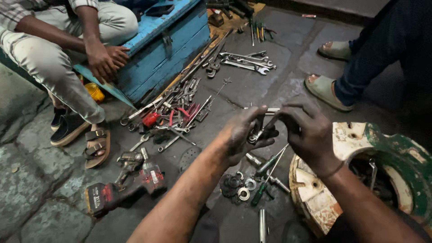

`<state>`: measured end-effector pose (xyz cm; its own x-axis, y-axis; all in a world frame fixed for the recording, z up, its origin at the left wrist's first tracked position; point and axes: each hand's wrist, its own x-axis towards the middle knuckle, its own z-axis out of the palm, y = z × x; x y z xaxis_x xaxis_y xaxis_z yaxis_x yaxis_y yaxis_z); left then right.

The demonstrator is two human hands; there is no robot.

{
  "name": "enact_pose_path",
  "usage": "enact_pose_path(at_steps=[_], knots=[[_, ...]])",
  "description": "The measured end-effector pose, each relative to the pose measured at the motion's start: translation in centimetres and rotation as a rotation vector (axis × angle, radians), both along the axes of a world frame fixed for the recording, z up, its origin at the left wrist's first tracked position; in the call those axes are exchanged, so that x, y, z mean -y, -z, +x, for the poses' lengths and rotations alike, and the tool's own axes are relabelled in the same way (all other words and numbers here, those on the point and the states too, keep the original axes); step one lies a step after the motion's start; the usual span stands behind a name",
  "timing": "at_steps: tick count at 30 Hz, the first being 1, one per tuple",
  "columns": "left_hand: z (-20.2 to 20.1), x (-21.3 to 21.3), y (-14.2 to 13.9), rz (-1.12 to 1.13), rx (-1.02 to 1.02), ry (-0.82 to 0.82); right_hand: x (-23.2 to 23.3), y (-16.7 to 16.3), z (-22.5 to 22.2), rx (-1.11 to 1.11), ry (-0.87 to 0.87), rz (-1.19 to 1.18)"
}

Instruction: The person sits on the floor and uses a file to deburr and smooth the edges of a small metal component. They repeatedly rotate the part and file different sides while surrounded by scattered tools and parts.

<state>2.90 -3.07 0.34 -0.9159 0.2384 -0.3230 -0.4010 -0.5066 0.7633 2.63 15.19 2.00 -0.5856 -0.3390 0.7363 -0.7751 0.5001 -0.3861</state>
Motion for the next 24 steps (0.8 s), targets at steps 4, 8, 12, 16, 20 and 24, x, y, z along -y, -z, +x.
enact_pose_path(at_steps=[4, 8, 12, 16, 20, 24], knots=[[0.3, -0.1, -0.6, 0.08, -0.19, 0.079, 0.2, -0.7, 0.1, -0.186, -0.206, 0.001], [0.3, -0.3, -1.2, -0.072, -0.036, -0.04, -0.1, -1.5, 0.2, -0.005, -0.034, 0.054], [0.4, -0.4, -1.3, 0.001, -0.178, 0.008, -0.1, -1.6, 0.5, -0.284, -0.167, 0.007], [0.3, -0.6, -0.7, -0.055, -0.058, -0.092, -0.4, -1.8, -0.3, -0.116, -0.077, 0.02], [-0.2, -0.3, 0.2, 0.04, -0.128, -0.042, -0.9, -1.3, -0.5, -0.165, -0.043, -0.027], [-0.1, -0.8, 1.3, 0.044, -0.175, -0.017, -1.2, 0.2, 0.0, -0.298, -0.19, 0.085]])
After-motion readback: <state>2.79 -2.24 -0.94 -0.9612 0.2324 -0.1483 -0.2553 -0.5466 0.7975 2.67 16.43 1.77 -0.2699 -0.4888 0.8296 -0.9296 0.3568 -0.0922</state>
